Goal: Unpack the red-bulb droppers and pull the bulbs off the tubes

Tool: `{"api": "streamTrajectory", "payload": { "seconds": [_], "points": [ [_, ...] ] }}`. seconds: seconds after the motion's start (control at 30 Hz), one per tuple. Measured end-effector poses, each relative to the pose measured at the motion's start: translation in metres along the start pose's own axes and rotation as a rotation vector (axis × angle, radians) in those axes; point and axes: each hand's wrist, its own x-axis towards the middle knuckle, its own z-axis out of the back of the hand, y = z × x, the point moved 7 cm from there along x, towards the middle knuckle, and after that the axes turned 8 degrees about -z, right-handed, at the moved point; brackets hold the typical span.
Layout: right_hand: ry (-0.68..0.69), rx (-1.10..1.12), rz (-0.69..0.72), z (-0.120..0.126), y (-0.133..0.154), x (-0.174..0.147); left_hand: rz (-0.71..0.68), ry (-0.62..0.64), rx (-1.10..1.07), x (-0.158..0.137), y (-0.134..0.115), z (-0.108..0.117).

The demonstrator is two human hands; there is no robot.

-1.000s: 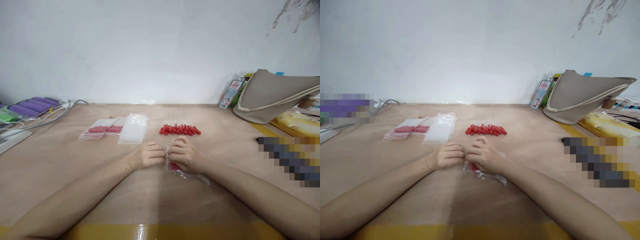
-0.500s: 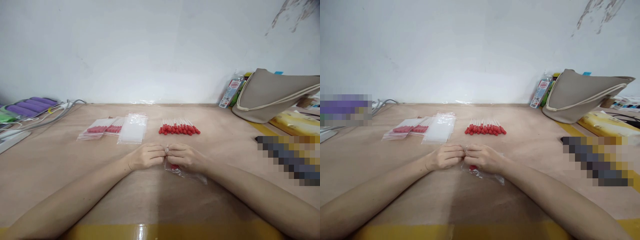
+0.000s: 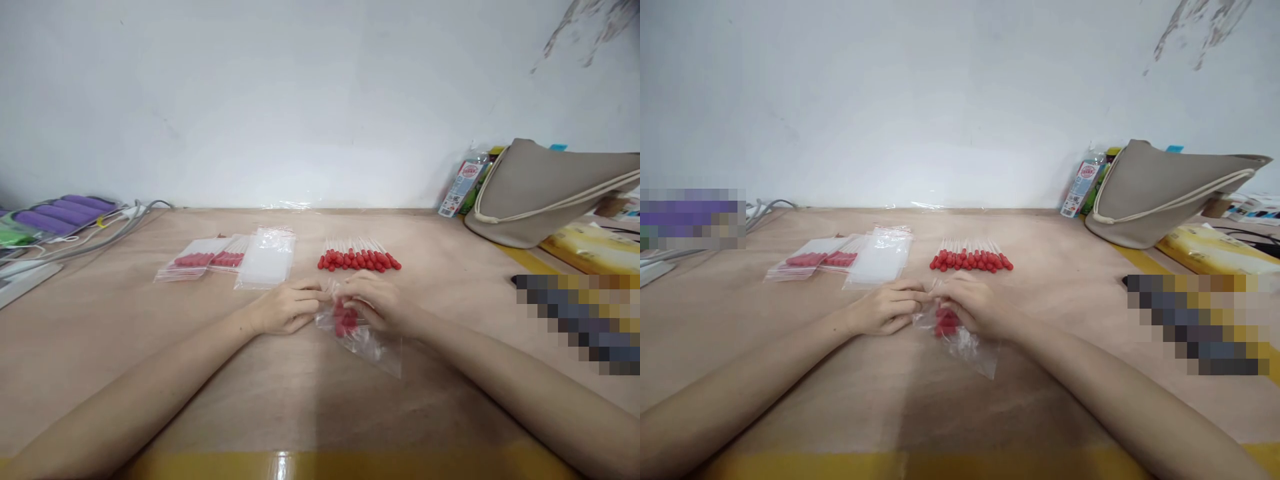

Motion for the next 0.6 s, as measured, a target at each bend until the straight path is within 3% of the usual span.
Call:
{"api": "streamTrajectory", "payload": {
  "seconds": [0.13,0.33,0.43,0.6],
  "points": [
    [-0.174,0.02,-0.132,0.012,-0.01,-0.003,0.118,0.022,-0.23,-0.007,0.008,-0.002],
    [0.113,-0.169,-0.329,0.007,-0.021,-0.019,0.371,-0.121,-0.305,-0.016,0.022,-0.001],
    [0.251,-0.178,-0.412,0.005,-0.024,-0.03,0.512,-0.115,-0.374,-0.017,0.029,-0.008],
    [0.251,-0.171,-0.486,0.004,-0.032,-0.039,0.611,-0.147,-0.411,-0.019,0.033,-0.013]
  ]
}}
